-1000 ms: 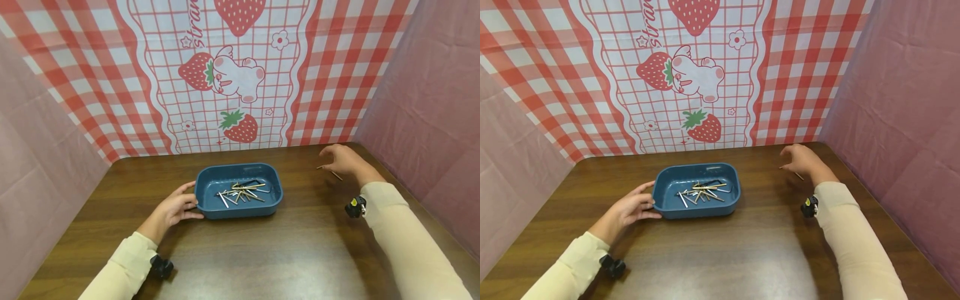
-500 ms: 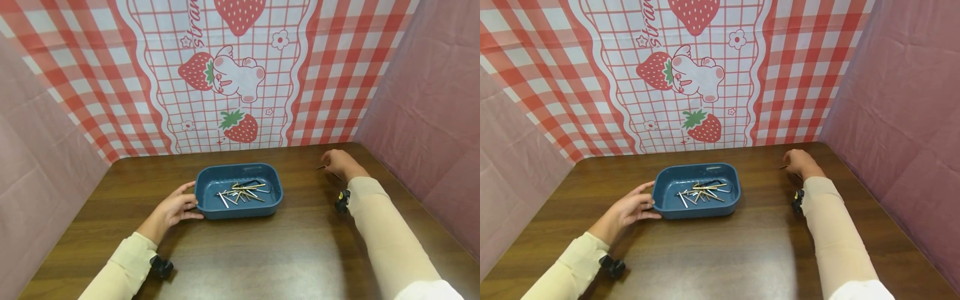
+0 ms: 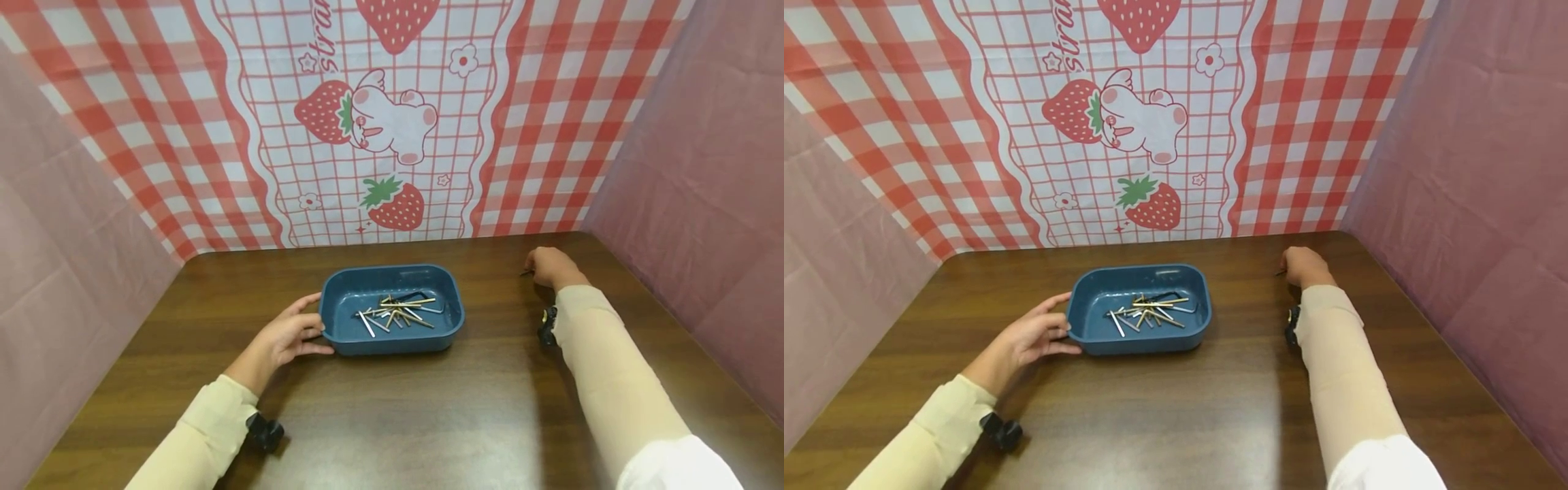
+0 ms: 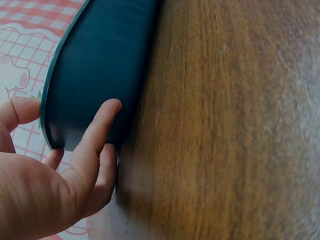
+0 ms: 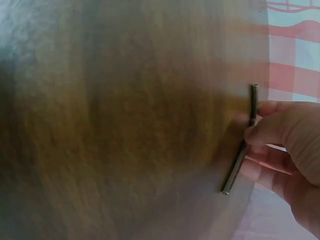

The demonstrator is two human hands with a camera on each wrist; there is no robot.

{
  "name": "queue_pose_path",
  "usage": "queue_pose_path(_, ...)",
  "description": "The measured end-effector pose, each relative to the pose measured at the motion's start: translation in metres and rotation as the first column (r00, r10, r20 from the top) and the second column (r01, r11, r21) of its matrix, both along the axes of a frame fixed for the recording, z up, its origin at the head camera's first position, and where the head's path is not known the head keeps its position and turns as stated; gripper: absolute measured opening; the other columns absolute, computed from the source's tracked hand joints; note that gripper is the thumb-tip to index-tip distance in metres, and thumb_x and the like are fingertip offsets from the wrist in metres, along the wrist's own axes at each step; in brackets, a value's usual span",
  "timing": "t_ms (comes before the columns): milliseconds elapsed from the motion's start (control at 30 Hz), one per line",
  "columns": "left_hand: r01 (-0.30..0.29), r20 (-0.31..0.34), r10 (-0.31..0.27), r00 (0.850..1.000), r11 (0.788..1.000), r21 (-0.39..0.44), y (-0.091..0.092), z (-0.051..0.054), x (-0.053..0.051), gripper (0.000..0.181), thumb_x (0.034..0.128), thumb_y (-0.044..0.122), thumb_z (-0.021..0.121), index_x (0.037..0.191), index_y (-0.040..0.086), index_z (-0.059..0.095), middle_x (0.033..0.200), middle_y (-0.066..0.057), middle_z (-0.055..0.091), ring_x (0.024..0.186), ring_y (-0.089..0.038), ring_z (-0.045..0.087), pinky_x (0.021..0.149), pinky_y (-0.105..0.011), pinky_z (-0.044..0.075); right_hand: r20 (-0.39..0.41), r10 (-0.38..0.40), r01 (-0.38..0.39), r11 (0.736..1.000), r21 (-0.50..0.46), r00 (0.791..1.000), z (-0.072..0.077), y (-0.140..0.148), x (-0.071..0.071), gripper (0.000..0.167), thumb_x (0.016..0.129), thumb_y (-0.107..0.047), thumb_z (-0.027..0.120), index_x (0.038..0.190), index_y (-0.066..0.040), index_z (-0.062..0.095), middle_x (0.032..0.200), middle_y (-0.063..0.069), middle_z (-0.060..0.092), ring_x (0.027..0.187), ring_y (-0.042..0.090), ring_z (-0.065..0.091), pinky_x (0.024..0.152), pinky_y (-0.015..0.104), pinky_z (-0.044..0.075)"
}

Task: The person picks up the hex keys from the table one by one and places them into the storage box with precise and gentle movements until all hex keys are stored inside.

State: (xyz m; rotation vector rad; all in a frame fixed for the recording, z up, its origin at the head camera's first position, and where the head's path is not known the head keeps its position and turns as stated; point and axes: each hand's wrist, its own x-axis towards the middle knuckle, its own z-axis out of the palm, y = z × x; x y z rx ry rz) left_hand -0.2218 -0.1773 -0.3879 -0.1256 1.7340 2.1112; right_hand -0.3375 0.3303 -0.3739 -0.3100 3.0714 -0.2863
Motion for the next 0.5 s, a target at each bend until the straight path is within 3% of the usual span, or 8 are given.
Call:
queue_pose_path(267,-0.004,0.002,0.004,1.0,1.0,-0.001,0.0003,0.0011,-0.0002,0.08,0.0787,-0.008,0.049,0.152,0.013,0.025,0.107,-0.02,0.053,0.095,-0.029,0.059,0.079,-0.057,0.056,0.01,-0.033,0.032,0.999,0.005,0.999,0.0011,-0.004,0.0009,0.025,0.076,0.006,0.064,0.1,0.003,0.067,0.1,0.022,0.065,0.089,0.037,0.059,0.075,0.057,0.052)
queue_pose_path(500,-0.006,0.008,0.006,1.0,1.0,-0.004,0.0002,0.0014,-0.0002,0.081,0.0782,-0.008,0.049,0.152,0.013,0.025,0.111,-0.022,0.051,0.095,-0.029,0.059,0.079,-0.057,0.056,-0.012,-0.007,0.007,1.0,0.026,1.0,-0.0011,-0.0037,-0.0013,0.02,0.074,0.007,0.064,0.092,0.0,0.067,0.093,0.018,0.065,0.083,0.034,0.058,0.073,0.054,0.052)
